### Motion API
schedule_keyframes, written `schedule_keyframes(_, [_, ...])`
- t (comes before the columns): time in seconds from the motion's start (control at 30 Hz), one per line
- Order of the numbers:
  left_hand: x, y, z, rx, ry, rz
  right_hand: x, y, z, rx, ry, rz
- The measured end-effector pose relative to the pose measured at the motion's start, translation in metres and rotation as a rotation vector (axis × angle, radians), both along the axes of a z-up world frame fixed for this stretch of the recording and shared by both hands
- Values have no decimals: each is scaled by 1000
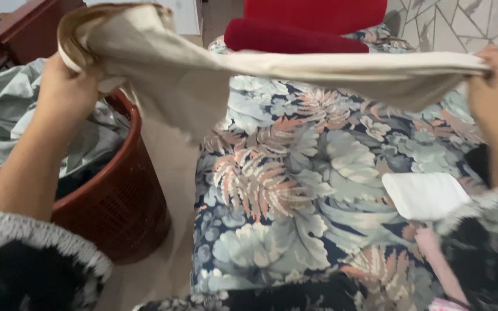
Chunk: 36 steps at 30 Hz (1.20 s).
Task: The person folds a pink shirt, a green t-shirt, a white tank top, and a beige collared shirt by hand on a bed, placing each folded item into a stack.
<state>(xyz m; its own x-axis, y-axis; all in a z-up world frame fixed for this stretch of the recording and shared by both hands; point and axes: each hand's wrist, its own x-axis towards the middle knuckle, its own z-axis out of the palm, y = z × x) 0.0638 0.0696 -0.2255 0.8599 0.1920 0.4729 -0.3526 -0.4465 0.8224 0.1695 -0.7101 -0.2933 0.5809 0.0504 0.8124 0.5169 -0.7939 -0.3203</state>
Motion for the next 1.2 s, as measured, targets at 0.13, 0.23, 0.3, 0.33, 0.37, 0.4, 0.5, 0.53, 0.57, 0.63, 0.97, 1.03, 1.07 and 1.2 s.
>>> schedule_keyframes(0.13, [-46, -5, -47, 544, 154, -37, -67, -78, -51, -53, 31, 193])
schedule_keyframes(0.23, [-115, -39, -108, 550, 163, -294, -156, -123, -103, -386, 223, 74])
schedule_keyframes(0.3, [-155, -62, -141, 534, 511, -436, -198, -131, -129, -413, 378, 75])
schedule_keyframes(0.33, [-175, -72, -155, 547, 631, -526, -222, -136, -140, -453, 424, 75])
schedule_keyframes(0.37, [-192, -81, -168, 602, 631, -603, -246, -140, -151, -496, 474, 77])
schedule_keyframes(0.4, [-206, -88, -178, 657, 630, -681, -262, -136, -161, -497, 484, 80])
schedule_keyframes(0.5, [-215, -97, -197, 741, 663, -708, -273, -127, -169, -374, 610, -109])
schedule_keyframes(0.53, [-210, -95, -200, 740, 663, -707, -264, -130, -167, -492, 516, -87])
schedule_keyframes(0.57, [-202, -92, -202, 766, 497, -702, -254, -127, -161, -606, 421, -63])
schedule_keyframes(0.63, [-176, -84, -207, 789, 330, -695, -236, -115, -147, -582, 433, -70])
schedule_keyframes(0.97, [-41, -94, -259, -151, 763, -54, -199, 19, -70, 84, 1125, -210])
schedule_keyframes(1.03, [-54, -90, -269, -179, 862, 22, -206, 25, -72, 145, 1066, -166])
schedule_keyframes(1.07, [-61, -89, -273, -207, 955, 98, -209, 27, -75, 204, 1002, -124])
schedule_keyframes(1.2, [-88, -86, -293, -346, 1090, 123, -220, 21, -82, 132, 975, -198])
